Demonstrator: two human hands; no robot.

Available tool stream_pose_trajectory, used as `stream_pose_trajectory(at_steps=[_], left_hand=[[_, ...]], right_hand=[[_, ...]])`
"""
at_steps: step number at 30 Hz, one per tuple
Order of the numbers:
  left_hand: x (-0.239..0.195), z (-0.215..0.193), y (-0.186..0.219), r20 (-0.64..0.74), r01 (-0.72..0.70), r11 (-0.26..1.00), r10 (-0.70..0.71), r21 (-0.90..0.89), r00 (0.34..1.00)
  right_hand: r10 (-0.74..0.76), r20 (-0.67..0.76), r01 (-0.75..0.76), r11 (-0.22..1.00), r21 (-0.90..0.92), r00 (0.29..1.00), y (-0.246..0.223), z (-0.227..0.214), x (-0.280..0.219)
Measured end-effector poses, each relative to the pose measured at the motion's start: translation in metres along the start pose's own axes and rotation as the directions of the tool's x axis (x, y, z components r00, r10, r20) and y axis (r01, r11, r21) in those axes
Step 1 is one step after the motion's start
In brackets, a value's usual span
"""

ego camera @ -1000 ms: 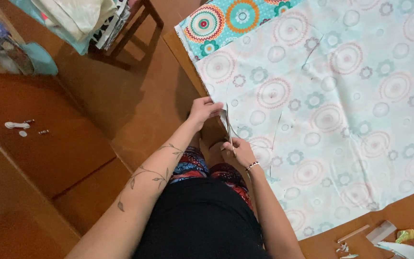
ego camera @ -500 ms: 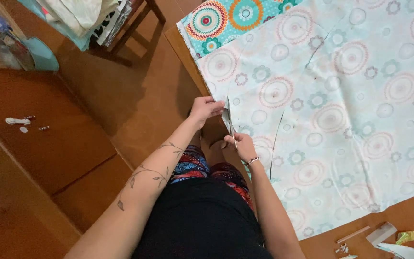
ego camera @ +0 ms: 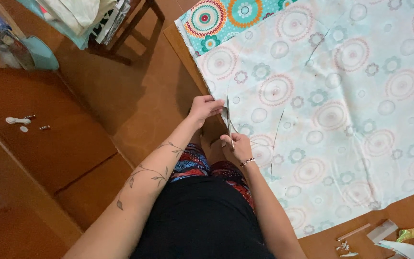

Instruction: The person uses scissors to cut a curved shape out of a piece of light-colored patterned fabric on a wooden table.

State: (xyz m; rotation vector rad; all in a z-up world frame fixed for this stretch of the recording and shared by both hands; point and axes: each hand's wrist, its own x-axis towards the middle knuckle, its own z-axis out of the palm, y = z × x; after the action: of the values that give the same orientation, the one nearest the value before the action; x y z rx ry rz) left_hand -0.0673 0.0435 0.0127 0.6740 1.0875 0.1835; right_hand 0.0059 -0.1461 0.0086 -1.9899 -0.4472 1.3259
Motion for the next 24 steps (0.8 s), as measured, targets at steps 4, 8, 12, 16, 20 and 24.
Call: stream_pose_trajectory(at_steps=[4,8,12,16,20,24], left_hand=[[-0.002,0.0,0.001,0.004,0.0,1.0,0.0,0.0,1.0],[-0.004,0.0,0.003,0.014,0.002,1.0,-0.002,0.007,1.0],[-0.002,-0.002,0.004,0.035,0.015,0.999,-0.016,0.031,0.999],[0.004,-0.006,-0.003,0.053,0.008,0.999,-0.011,0.041,0.999],[0.005,-0.007,-0.001,0.065,0.0,0.999,-0.003,0.043,0.998],[0.006,-0.009,-0.002,0.067,0.008,1.0,-0.008,0.011,0.998]], right_hand=[[0.041,-0.024,-0.038,0.995,0.094,0.999,-0.015,0.002,-0.011],[0.041,-0.029,-0.038,0.993,0.111,0.999,-0.013,0.0,-0.01],[0.024,0.056,-0.026,0.999,0.033,0.998,0.008,-0.001,0.01],[0.001,0.083,-0.004,0.999,0.037,0.997,0.005,-0.004,0.023],[-0.002,0.092,-0.003,0.999,0.048,0.996,0.0,-0.003,0.026],[0.029,0.018,-0.03,0.998,0.047,0.999,-0.022,0.003,0.012]])
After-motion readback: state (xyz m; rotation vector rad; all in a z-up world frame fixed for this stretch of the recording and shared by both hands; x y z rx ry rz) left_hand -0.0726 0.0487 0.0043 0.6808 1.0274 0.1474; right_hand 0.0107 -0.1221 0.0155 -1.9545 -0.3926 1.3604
